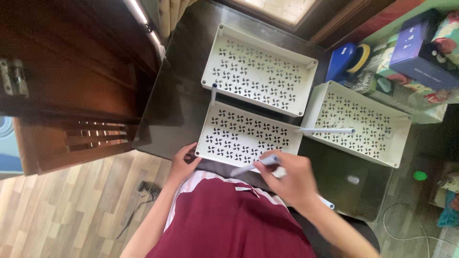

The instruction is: The person assembles a small white plastic storage unit by inserting white rods into the corner holes of perforated trays. They connect two trays with rods, then add a third tray and additional rods to form a multi-tiered structure on a glass table.

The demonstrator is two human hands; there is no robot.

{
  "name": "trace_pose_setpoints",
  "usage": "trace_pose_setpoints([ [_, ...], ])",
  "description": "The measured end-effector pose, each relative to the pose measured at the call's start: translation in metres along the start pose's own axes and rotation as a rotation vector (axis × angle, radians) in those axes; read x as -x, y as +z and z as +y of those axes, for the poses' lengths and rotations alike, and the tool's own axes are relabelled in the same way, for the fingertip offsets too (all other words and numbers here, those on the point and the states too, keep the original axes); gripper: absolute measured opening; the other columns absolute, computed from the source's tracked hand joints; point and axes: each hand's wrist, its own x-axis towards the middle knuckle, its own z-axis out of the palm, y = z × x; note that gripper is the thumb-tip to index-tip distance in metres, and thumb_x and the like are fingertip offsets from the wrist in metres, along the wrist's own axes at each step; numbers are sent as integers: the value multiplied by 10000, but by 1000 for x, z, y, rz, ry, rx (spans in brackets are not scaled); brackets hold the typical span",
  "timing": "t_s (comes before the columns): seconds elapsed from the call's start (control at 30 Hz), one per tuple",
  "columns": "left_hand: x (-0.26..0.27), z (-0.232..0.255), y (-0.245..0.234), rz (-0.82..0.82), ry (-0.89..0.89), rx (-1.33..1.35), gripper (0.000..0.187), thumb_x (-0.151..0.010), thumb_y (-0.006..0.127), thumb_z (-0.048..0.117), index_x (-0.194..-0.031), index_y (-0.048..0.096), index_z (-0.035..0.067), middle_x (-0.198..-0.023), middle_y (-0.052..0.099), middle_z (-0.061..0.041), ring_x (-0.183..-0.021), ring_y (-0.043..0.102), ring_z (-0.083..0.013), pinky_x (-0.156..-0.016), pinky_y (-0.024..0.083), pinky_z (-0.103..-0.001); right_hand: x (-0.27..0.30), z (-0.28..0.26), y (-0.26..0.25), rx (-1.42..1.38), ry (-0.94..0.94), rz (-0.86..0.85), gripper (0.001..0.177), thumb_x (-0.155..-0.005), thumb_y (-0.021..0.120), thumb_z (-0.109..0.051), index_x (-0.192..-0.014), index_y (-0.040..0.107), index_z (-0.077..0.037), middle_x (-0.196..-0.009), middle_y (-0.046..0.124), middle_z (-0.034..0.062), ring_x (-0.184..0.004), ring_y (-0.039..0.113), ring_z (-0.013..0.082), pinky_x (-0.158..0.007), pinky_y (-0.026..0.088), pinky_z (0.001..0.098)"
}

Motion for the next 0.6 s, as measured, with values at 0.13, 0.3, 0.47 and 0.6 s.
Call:
trace_pose_setpoints([
  [0.13,3,12,0,37,70,-83,713,-688,874,177,-1355,634,98,-1294,678,-96,-1021,691,-212,-790,570,-325,8,40,72,-191,63,120,141,-933,757,-125,-911,678,-10,-736,742,55,-633,741,104,-577,554,248],
  [0.3,3,15,4,74,195,-258,712,-705,876,240,-1369,653,111,-1322,694,-97,-1134,667,-287,-928,549,-376,3,87,140,-564,263,259,156,-971,713,-120,-937,638,13,-754,734,72,-656,733,113,-586,603,235],
  [0.47,5,12,2,62,212,-292,703,-738,882,301,-1374,656,104,-1322,693,-105,-1146,651,-305,-975,517,-395,0,111,161,-559,342,320,170,-982,698,-134,-925,650,18,-734,746,87,-621,736,114,-549,590,237],
  [0.6,3,17,0,40,176,-258,709,-732,878,331,-1369,654,116,-1302,711,-76,-1055,684,-256,-920,549,-365,0,112,161,-566,344,325,173,-985,703,-135,-930,658,23,-740,749,88,-623,731,113,-553,588,238],
])
